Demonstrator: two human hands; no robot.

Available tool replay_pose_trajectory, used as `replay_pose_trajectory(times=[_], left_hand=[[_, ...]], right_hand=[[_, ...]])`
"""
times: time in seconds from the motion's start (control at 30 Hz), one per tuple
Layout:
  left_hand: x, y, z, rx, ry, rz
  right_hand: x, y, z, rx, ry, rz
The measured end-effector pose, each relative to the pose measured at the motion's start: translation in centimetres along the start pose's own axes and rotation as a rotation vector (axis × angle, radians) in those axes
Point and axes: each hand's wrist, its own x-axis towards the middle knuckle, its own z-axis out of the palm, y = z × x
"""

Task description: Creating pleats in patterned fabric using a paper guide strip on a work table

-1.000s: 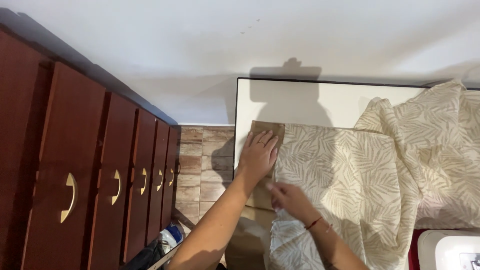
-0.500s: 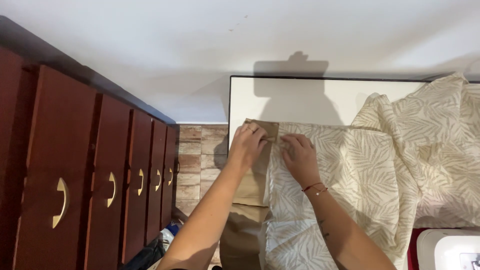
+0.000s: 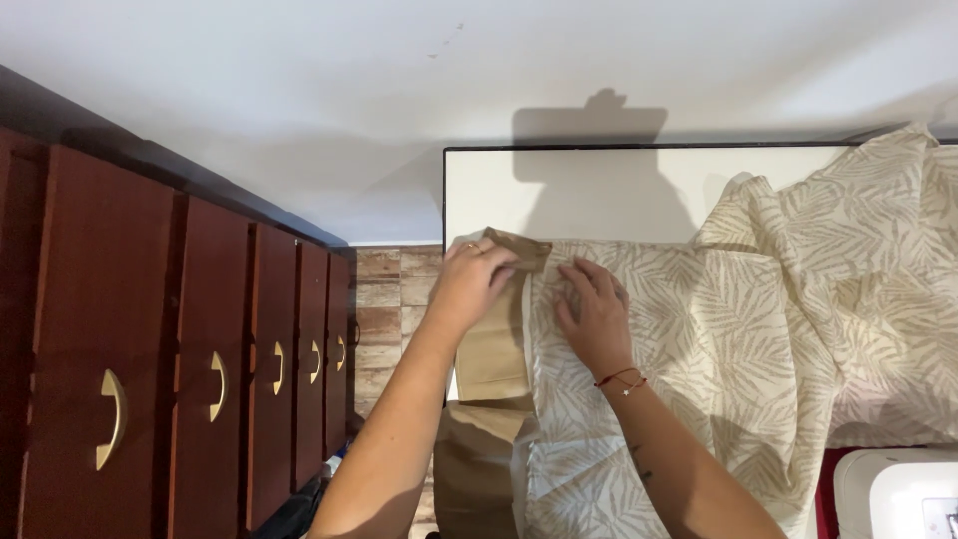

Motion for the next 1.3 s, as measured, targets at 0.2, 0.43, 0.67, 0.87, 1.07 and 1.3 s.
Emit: replay_pose_trajectory(times=[0.2,0.43,0.67,0.87,1.07,1.3], left_hand=[[-0.7,0.3,1.2,0.021,-0.022,0.02],[-1.1,1.3,-0.2,-0.049,-0.032,0.05],[-1.4,-0.2,2.4,-0.025,-0.029,0.189],[-1.7,0.4,1.4,-0.081,-0.043,0.273],[-2.0,-0.8,3.7,0.026,-0.023,0.275],[-1.6,-0.1,3.8,0.094,-0.138,0.195]], right_hand=[[1.3,0.3,0.5,0.023,-0.009,-0.005],[2.7,1.3,1.6,-0.024,0.004,-0.031],[2.7,1.7,1.9,-0.008,-0.001,-0.044],[2.6,1.0,1.4,0.007,0.001,-0.021],[2.0,1.2,1.9,0.089,0.042,-0.129],[2.8,0.5,1.2,0.078,0.004,-0.135]])
